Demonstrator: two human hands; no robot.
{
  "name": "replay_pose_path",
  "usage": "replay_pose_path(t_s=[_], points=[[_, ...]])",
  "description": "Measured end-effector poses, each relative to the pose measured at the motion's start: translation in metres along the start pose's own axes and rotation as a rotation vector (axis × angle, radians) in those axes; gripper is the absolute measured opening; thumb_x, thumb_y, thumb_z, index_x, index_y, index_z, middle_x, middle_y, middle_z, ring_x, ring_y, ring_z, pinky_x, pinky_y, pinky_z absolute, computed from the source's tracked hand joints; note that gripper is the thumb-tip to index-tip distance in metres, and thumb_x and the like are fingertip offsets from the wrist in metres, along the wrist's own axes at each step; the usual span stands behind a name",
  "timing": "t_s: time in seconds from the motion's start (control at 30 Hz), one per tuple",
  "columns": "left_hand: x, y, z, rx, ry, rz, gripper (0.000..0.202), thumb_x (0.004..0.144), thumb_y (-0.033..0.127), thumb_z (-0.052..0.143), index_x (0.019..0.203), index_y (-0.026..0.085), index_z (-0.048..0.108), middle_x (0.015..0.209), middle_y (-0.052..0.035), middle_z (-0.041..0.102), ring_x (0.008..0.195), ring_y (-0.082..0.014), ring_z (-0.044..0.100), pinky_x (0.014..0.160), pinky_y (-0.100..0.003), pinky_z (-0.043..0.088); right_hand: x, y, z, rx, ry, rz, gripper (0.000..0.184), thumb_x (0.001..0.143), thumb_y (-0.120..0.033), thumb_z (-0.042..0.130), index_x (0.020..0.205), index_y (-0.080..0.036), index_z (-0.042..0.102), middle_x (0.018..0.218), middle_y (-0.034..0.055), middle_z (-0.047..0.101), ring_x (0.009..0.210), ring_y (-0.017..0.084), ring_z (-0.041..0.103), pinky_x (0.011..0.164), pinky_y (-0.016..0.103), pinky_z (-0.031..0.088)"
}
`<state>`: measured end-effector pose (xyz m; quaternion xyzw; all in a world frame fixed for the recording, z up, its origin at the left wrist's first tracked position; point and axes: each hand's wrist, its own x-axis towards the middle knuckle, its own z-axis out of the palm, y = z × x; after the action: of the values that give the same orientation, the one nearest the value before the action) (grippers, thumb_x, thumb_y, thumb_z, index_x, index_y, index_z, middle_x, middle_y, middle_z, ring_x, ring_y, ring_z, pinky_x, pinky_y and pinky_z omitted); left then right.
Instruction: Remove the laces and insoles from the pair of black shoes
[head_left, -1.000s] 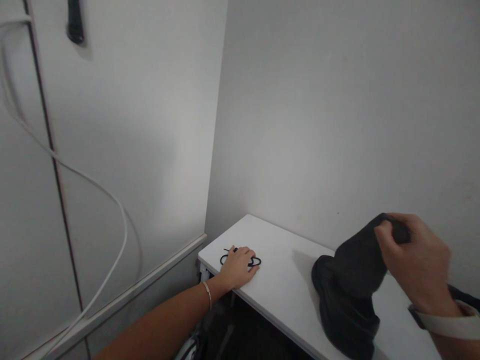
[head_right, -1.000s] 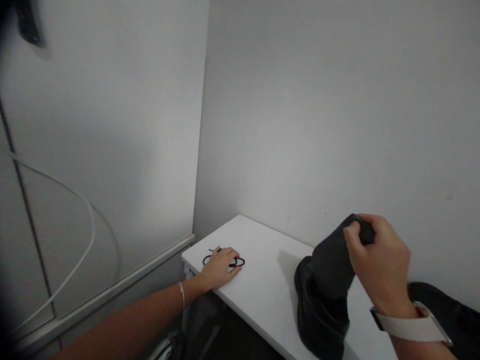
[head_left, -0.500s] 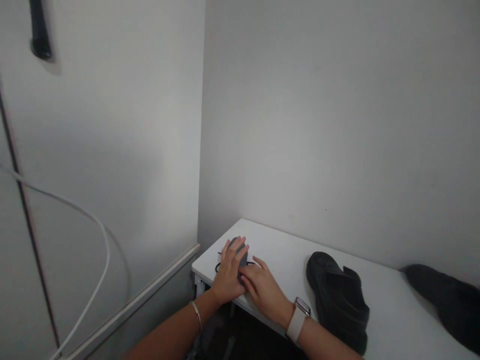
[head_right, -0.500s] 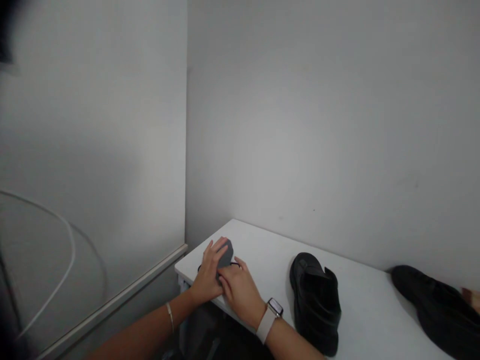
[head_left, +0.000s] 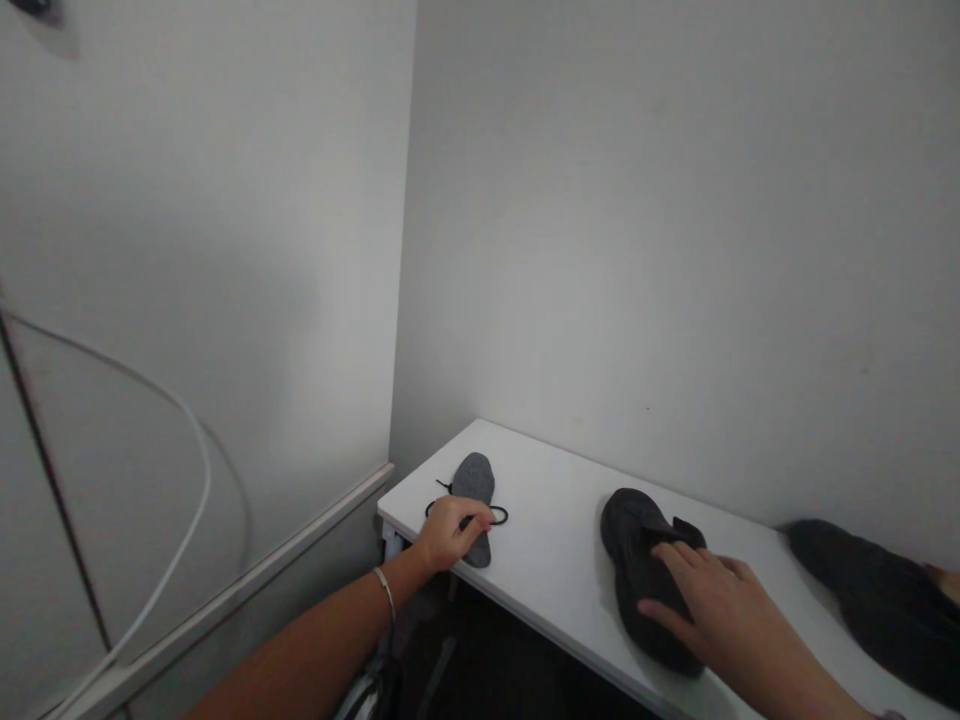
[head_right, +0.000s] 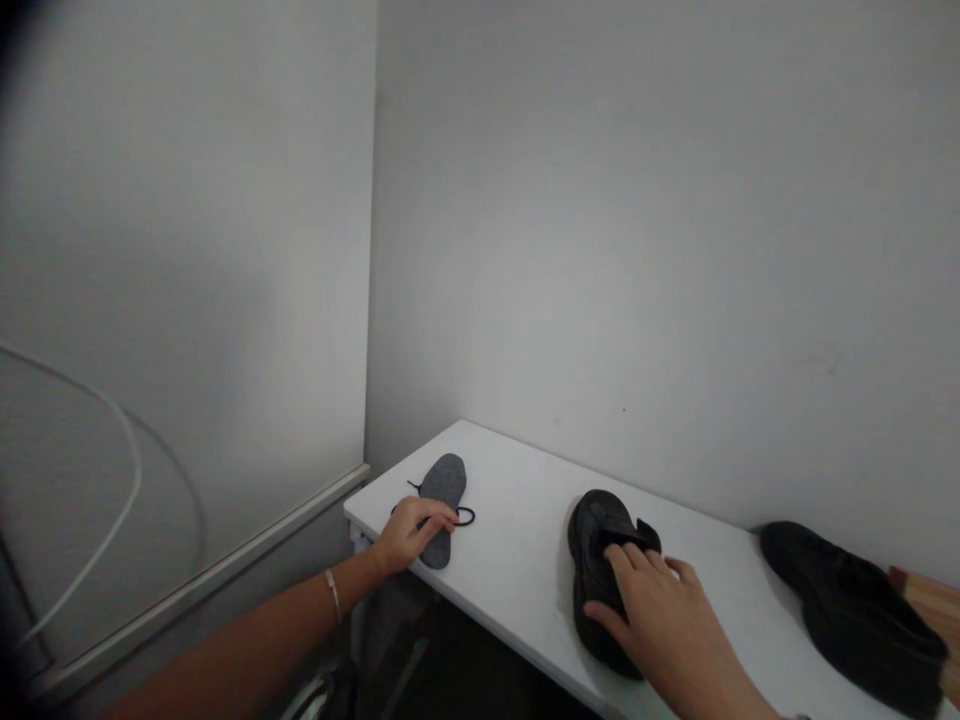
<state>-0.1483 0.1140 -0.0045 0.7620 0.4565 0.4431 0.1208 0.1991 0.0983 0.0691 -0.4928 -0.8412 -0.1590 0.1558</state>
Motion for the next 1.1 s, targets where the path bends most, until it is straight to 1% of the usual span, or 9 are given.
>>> replay_pose_path(t_s=[0.13,0.23,0.33,0.43,0.53,0.63,0.8,0.93,1.1], points=[[0.003,-0.003,0.001,-0.040,0.075,-0.036,0.065,0.100,0.046,0.015,0.091,0.017,0.072,0.091,-0.0076,0.075,0.090,-0.0201,0.069,0.085,-0.032,0.052,-0.012,0.022,0.013,0.225,-0.145,0.099,0.038,0.076,-0.032,0.063,0.113,-0.019,0.064,0.100,0.0144,0.074,0.092,0.034,0.070,0.082,0.047,0.053],[0.005,-0.002,0.002,-0.009,0.137,-0.022,0.048,0.097,0.049,0.033,0.106,0.019,0.069,0.113,-0.0085,0.071,0.110,-0.0227,0.063,0.099,-0.038,0.047,0.000,0.017,0.002,0.363,-0.087,0.154,0.036,0.077,-0.037,0.059,0.107,-0.019,0.067,0.107,0.0154,0.073,0.100,0.035,0.067,0.086,0.045,0.052],[0.010,-0.002,0.005,0.139,0.166,-0.012,0.046,0.089,0.052,0.052,0.122,0.022,0.062,0.136,-0.0092,0.057,0.131,-0.0260,0.047,0.114,-0.047,0.029,0.021,0.004,-0.023,0.551,-0.041,0.163,0.032,0.079,-0.043,0.055,0.097,-0.020,0.068,0.103,0.0122,0.074,0.095,0.032,0.068,0.082,0.040,0.052],[0.015,-0.004,0.009,0.313,0.058,-0.072,0.056,0.088,0.055,0.054,0.130,0.019,0.056,0.142,-0.0127,0.050,0.135,-0.0287,0.041,0.117,-0.053,0.020,0.050,-0.017,-0.044,0.725,0.023,0.131,0.030,0.083,-0.046,0.051,0.089,-0.020,0.067,0.089,0.0075,0.074,0.081,0.026,0.068,0.071,0.034,0.051],[0.018,-0.007,0.012,0.337,-0.098,-0.116,0.053,0.084,0.053,0.059,0.125,0.019,0.061,0.139,-0.0127,0.054,0.135,-0.0311,0.042,0.116,-0.054,0.020,0.093,-0.051,-0.047,0.759,0.147,0.066,0.029,0.086,-0.041,0.051,0.096,-0.017,0.066,0.091,0.0082,0.073,0.085,0.024,0.065,0.075,0.032,0.049],[0.019,-0.010,0.012,0.314,-0.162,-0.113,0.043,0.079,0.046,0.067,0.116,0.025,0.066,0.136,-0.0073,0.057,0.134,-0.0305,0.043,0.115,-0.052,0.025,0.145,-0.097,-0.031,0.621,0.170,0.094,0.027,0.090,-0.032,0.048,0.104,-0.016,0.063,0.103,0.0092,0.071,0.094,0.022,0.062,0.081,0.031,0.046],[0.019,-0.004,0.009,0.313,-0.160,-0.110,0.031,0.083,0.038,0.062,0.111,0.026,0.068,0.131,-0.0050,0.062,0.129,-0.0265,0.050,0.114,-0.048,0.029,0.213,-0.166,0.015,0.506,0.098,0.176,0.027,0.091,-0.032,0.052,0.112,-0.017,0.061,0.111,0.0151,0.066,0.103,0.027,0.059,0.085,0.037,0.040],[0.021,0.002,0.008,0.323,-0.151,-0.080,0.030,0.085,0.034,0.056,0.112,0.029,0.067,0.120,-0.0030,0.069,0.119,-0.0268,0.057,0.116,-0.052,0.022,0.237,-0.197,0.046,0.443,0.007,0.184,0.022,0.092,-0.030,0.053,0.107,-0.017,0.063,0.106,0.0120,0.067,0.106,0.027,0.057,0.088,0.042,0.039],[0.019,-0.002,0.008,0.361,-0.140,-0.050,0.042,0.084,0.031,0.050,0.124,0.032,0.061,0.132,-0.0040,0.061,0.127,-0.0326,0.051,0.115,-0.056,0.023,0.249,-0.218,0.075,0.394,-0.066,0.172,0.024,0.093,-0.035,0.055,0.105,-0.016,0.062,0.107,0.0063,0.064,0.108,0.024,0.056,0.095,0.048,0.041]])
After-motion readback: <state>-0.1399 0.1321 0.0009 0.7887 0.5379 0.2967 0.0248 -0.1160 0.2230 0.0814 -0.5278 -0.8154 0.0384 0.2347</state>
